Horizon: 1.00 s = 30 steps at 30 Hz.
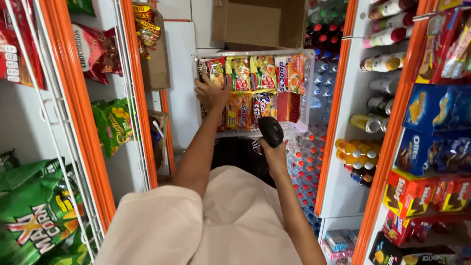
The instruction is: The person picks up various instant noodle packets and other food items from a shelf, scans each one using a handheld barcode scanner, and places the scanned items into a clear plastic tray.
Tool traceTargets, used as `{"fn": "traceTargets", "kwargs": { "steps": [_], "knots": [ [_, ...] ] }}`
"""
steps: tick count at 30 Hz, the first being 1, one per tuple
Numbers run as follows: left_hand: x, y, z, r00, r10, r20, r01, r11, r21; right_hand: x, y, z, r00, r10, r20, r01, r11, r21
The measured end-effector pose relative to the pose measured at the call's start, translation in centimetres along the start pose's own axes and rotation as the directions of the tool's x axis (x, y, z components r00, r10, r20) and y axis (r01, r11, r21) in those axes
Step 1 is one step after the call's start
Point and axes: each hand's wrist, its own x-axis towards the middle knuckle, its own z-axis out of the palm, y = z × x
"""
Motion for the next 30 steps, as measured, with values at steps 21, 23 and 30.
{"fn": "traceTargets", "kwargs": {
  "steps": [21, 23, 30],
  "knots": [
    [-4.8, -1.0, -6.1, 0.509, 0.32, 0.799, 0.59, 0.547, -0.595, 0.5, -6.4, -2.9, 0.885, -0.328, 0.33, 0.447, 0.794, -0.412],
    [-5.2, -1.8, -6.3, 0.38, 0.429, 0.819, 0.721, 0.417, -0.553, -0.9, -9.1, -2.7, 0.858, -0.38, 0.345, 0.501, 0.768, -0.398],
    [-5.3, -0.3, -6.7, 0.392, 0.635, 0.665, 0.537, 0.429, -0.727, -6.5, -17.0, -2.4, 0.799, -0.52, 0.303, 0.596, 0.615, -0.516]
  ]
}}
